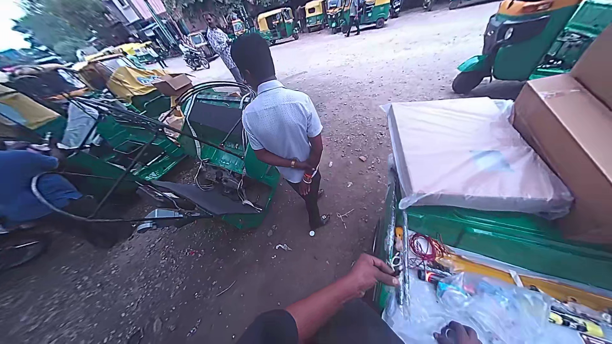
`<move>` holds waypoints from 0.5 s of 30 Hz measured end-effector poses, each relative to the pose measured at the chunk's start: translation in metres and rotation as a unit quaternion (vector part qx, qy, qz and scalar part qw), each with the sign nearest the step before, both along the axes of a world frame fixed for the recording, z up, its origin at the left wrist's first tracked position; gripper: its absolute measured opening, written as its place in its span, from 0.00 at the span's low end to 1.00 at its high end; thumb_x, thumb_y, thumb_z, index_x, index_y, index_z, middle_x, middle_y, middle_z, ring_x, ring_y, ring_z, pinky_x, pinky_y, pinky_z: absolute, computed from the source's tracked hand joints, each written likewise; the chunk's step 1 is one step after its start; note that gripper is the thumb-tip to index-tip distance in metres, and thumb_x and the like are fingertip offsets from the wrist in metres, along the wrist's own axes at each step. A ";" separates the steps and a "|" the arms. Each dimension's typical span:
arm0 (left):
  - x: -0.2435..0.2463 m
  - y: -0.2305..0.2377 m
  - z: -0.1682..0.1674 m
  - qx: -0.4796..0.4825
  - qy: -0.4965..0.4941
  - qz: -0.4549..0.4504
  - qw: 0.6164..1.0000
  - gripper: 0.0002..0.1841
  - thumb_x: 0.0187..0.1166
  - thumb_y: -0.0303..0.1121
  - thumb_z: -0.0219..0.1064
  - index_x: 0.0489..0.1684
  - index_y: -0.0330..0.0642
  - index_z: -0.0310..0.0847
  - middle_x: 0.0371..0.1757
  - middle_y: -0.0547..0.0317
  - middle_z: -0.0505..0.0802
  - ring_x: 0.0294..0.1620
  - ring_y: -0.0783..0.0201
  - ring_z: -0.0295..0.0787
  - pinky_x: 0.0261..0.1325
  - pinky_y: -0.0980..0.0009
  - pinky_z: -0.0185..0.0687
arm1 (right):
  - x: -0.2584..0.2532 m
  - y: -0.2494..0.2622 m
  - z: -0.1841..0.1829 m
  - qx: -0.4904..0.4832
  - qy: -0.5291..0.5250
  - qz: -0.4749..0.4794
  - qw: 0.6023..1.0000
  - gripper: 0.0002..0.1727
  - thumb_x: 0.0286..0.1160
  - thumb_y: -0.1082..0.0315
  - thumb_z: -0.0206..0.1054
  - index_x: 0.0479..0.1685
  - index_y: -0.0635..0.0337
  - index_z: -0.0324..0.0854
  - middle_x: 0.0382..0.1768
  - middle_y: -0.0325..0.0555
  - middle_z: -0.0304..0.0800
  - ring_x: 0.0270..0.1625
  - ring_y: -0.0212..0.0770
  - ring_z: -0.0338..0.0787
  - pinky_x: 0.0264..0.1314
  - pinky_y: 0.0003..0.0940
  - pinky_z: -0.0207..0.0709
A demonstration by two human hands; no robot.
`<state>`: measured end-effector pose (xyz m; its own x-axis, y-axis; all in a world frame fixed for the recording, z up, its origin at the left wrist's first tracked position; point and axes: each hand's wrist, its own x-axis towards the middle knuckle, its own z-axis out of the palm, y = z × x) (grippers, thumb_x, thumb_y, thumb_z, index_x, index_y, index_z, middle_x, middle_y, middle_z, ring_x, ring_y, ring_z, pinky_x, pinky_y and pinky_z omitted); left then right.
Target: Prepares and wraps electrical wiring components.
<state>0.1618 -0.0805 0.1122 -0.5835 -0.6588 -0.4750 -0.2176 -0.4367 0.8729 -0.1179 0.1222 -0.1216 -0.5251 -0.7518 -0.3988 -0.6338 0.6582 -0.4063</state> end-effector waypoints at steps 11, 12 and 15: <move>-0.006 0.010 -0.010 -0.118 -0.070 -0.182 0.974 0.11 0.51 0.28 0.90 0.24 0.39 0.92 0.29 0.59 0.96 0.32 0.70 0.91 0.42 0.69 0.89 | 0.094 -0.005 0.171 -0.336 -0.438 -0.164 0.818 0.16 0.83 0.59 0.69 0.55 0.64 0.90 0.49 0.49 0.95 0.47 0.41 0.94 0.51 0.38 0.89; -0.009 0.009 -0.013 -0.146 -0.090 -0.241 0.955 0.12 0.51 0.32 0.91 0.24 0.41 0.92 0.28 0.62 0.96 0.30 0.72 0.90 0.40 0.69 0.88 | 0.107 -0.012 0.179 -0.353 -0.477 -0.142 0.792 0.19 0.83 0.58 0.68 0.61 0.65 0.87 0.56 0.50 0.93 0.52 0.42 0.93 0.55 0.39 0.88; -0.020 0.008 -0.021 -0.209 -0.146 -0.423 0.870 0.13 0.60 0.45 0.86 0.31 0.49 0.95 0.31 0.67 0.95 0.34 0.70 0.90 0.47 0.59 0.88 | 0.137 -0.028 0.193 -0.354 -0.440 -0.073 0.822 0.26 0.76 0.53 0.74 0.67 0.59 0.85 0.62 0.44 0.89 0.58 0.36 0.88 0.60 0.35 0.85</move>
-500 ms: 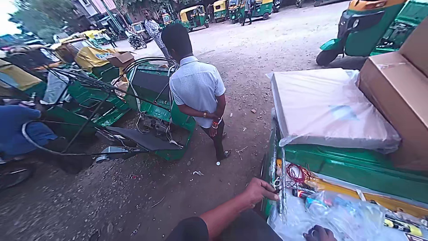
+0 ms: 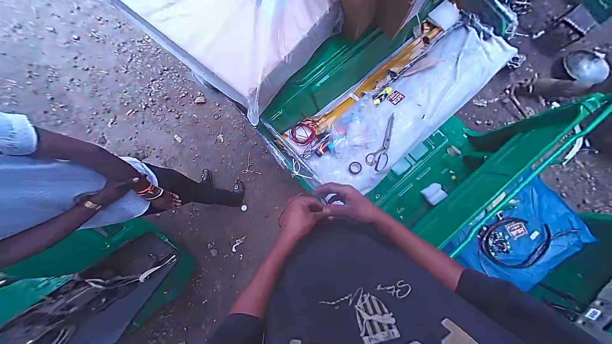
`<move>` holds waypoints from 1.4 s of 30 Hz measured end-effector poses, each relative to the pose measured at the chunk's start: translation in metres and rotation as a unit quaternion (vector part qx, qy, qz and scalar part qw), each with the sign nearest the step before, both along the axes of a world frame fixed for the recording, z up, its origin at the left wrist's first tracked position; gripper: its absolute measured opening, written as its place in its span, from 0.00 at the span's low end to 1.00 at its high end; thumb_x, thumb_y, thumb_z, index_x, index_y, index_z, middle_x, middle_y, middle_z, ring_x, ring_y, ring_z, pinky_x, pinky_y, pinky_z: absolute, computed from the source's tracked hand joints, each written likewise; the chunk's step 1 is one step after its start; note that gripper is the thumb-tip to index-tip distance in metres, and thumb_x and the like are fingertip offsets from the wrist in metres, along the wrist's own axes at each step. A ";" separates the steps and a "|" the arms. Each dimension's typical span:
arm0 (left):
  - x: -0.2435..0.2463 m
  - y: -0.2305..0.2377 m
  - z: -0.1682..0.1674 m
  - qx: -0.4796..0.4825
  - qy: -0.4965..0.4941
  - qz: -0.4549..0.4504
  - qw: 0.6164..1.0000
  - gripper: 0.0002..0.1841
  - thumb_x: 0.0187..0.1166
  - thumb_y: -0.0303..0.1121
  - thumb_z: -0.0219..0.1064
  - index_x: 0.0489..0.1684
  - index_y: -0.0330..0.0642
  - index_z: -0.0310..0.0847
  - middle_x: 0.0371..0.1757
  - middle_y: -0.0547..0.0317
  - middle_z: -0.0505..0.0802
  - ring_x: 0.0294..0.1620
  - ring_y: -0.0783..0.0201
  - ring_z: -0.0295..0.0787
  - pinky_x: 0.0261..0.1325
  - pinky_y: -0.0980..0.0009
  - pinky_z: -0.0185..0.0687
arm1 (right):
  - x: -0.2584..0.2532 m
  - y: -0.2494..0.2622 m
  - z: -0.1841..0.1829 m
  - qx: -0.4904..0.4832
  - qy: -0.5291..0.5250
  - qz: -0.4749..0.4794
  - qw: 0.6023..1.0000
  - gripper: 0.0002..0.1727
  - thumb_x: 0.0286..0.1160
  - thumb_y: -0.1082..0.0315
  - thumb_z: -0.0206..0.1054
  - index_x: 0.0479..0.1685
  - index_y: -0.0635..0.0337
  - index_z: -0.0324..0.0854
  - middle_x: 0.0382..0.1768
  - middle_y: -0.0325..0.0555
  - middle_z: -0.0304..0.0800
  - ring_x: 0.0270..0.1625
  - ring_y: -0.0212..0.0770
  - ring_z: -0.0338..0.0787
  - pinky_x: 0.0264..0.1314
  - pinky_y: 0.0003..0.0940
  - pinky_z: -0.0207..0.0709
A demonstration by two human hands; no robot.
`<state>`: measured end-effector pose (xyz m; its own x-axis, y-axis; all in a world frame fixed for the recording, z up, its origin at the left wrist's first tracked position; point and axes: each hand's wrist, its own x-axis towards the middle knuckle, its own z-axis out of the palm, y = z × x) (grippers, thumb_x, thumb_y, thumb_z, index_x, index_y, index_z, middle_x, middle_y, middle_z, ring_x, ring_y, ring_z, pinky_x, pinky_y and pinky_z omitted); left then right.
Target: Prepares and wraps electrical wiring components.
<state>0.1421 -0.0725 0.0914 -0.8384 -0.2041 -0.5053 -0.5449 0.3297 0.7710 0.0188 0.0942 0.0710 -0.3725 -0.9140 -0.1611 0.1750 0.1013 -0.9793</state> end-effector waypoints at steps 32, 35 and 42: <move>-0.074 -0.013 0.034 0.192 0.293 -0.142 0.926 0.18 0.87 0.32 0.60 0.70 0.33 0.82 0.60 0.47 0.94 0.58 0.52 0.93 0.65 0.56 0.89 | 0.029 0.046 0.052 -0.022 0.198 -0.371 0.907 0.14 0.90 0.66 0.60 0.53 0.62 0.91 0.31 0.38 0.91 0.32 0.27 0.86 0.39 0.26 0.83; -0.102 0.008 0.074 0.161 0.316 -0.082 0.931 0.19 0.91 0.37 0.55 0.72 0.41 0.83 0.61 0.55 0.94 0.54 0.60 0.91 0.58 0.63 0.88 | 0.015 0.052 0.050 -0.036 0.238 -0.315 0.918 0.14 0.90 0.67 0.59 0.53 0.62 0.91 0.35 0.39 0.93 0.35 0.27 0.88 0.45 0.27 0.86; -0.120 0.040 0.087 0.135 0.381 0.053 0.913 0.10 0.88 0.29 0.62 0.53 0.35 0.89 0.44 0.54 0.96 0.31 0.69 0.87 0.33 0.74 0.82 | -0.017 0.068 0.037 -0.042 0.332 -0.206 0.920 0.15 0.91 0.64 0.60 0.54 0.59 0.91 0.41 0.41 0.95 0.44 0.30 0.91 0.56 0.30 0.86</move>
<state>0.0222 -0.0323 0.1783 -0.9502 -0.2590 0.1734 0.1665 0.0485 0.9849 0.0018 0.1620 0.1076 -0.6803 -0.6727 0.2911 -0.4580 0.0800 -0.8854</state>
